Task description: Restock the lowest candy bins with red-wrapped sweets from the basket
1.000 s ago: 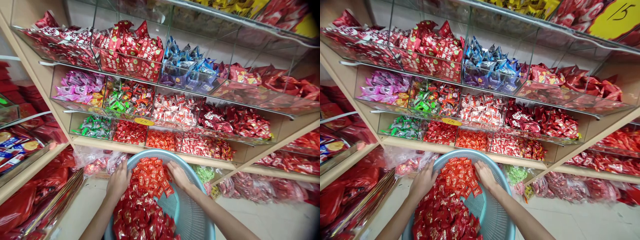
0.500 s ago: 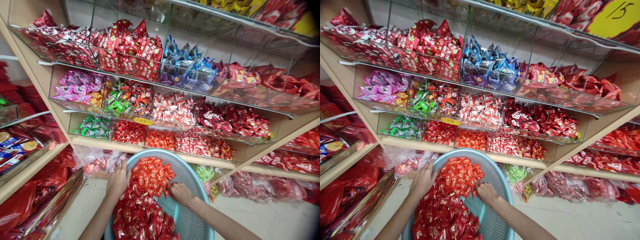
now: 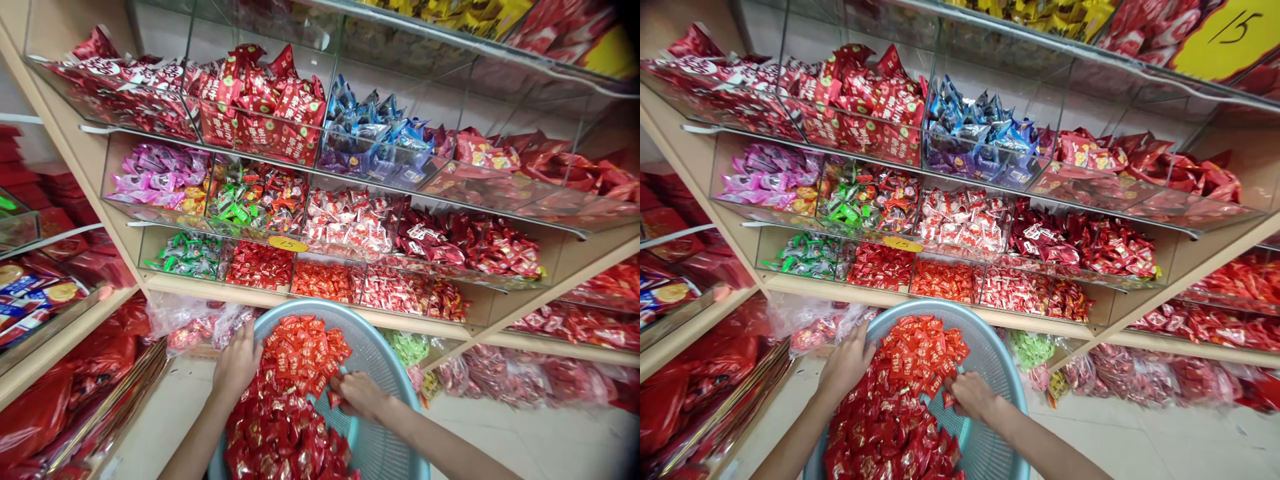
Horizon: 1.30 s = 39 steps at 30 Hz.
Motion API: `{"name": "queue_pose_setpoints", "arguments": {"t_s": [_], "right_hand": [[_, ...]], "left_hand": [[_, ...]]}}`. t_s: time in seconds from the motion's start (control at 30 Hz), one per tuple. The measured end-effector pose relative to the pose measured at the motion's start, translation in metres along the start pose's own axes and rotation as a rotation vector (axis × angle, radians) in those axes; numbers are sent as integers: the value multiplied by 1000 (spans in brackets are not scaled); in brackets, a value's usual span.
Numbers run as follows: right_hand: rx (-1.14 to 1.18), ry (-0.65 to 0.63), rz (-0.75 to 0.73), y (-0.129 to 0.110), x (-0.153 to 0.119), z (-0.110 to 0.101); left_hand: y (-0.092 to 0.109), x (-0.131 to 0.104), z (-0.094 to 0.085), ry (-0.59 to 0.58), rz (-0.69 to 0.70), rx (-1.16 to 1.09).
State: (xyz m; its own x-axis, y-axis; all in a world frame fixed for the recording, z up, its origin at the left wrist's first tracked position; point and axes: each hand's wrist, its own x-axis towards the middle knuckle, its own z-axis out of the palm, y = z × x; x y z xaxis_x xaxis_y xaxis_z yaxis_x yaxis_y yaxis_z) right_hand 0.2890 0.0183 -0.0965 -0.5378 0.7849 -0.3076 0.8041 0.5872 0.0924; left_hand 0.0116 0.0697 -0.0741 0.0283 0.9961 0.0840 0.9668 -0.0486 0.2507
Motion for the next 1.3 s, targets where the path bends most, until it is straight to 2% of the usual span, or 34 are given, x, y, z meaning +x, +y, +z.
{"name": "queue_pose_setpoints", "arguments": {"t_s": [0.17,0.27,0.37,0.5,0.63,0.73,0.8,0.93,1.13,1.3], "right_hand": [[57,99,110,29,5,-35],[16,149,195,47,20,-60],[-12,156,246,53,40,-74],[0,155,285,45,61,-75],[-6,138,273,43,65,-75],[8,135,254,52,62,-85],[44,176,293,63,66,-96],[140,296,435,87,92,-109],[225,233,627,105,144,-100],[231,196,659,106,156,-92]], "left_hand": [[0,0,1,13,15,3],[-1,0,2,17,11,7],[-1,0,2,19,14,7],[-2,-1,2,20,16,-5],[-1,0,1,9,6,-14],[-1,0,2,-2,-3,-8],[-1,0,3,4,1,-6],[-1,0,4,12,-1,-10],[-4,0,7,12,7,-17],[-5,0,5,14,9,-15]]}}
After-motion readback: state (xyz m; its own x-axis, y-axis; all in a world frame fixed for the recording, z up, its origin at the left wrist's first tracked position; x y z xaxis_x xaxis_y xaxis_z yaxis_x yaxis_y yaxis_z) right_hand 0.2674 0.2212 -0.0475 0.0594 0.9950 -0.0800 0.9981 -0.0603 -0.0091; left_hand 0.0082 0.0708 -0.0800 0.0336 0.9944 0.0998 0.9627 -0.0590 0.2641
